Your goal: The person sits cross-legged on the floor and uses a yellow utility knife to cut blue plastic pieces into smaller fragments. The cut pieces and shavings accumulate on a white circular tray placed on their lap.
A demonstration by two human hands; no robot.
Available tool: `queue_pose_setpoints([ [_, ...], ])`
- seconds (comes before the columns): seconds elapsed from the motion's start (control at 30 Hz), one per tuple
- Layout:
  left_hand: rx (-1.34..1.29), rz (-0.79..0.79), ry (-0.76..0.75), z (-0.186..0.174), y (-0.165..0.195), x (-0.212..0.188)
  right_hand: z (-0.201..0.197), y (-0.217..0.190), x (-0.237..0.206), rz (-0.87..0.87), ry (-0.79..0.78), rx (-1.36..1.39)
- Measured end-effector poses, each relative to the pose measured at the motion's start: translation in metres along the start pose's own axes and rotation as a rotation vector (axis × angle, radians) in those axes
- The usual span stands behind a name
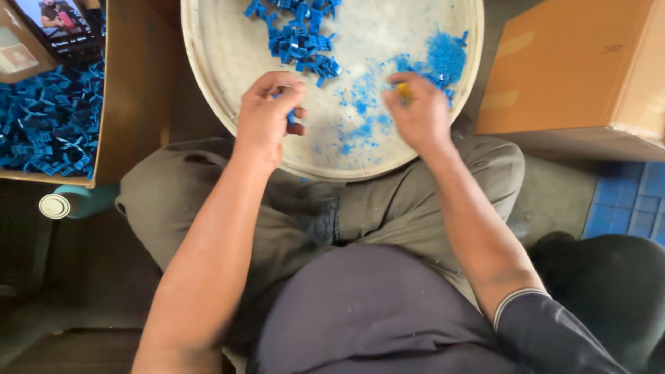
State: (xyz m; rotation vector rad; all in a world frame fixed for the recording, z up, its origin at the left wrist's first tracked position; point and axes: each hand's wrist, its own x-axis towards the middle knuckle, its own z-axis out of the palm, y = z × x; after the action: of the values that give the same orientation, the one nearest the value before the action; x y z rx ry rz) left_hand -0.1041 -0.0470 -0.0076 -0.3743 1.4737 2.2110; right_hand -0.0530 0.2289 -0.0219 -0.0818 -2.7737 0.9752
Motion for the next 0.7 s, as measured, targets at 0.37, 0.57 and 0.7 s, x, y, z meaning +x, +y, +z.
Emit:
queue_pose_setpoints([
  [0.37, 0.183, -0.064, 0.028, -0.019, -0.029, 0.037, 0.079, -0.064, 0.059, -0.124, -0.224, -0.145],
  [0.57, 0.553, 0.424, 0.039, -0.018, -0.046, 0.058, 0.086, -0.051, 0.042, -0.005, -0.308, -0.184],
  [0.7, 0.431, 0.23, -0.017, -0.01, -0.037, 0.052, 0.074, -0.047, 0.022, 0.21, -0.195, 0.166],
])
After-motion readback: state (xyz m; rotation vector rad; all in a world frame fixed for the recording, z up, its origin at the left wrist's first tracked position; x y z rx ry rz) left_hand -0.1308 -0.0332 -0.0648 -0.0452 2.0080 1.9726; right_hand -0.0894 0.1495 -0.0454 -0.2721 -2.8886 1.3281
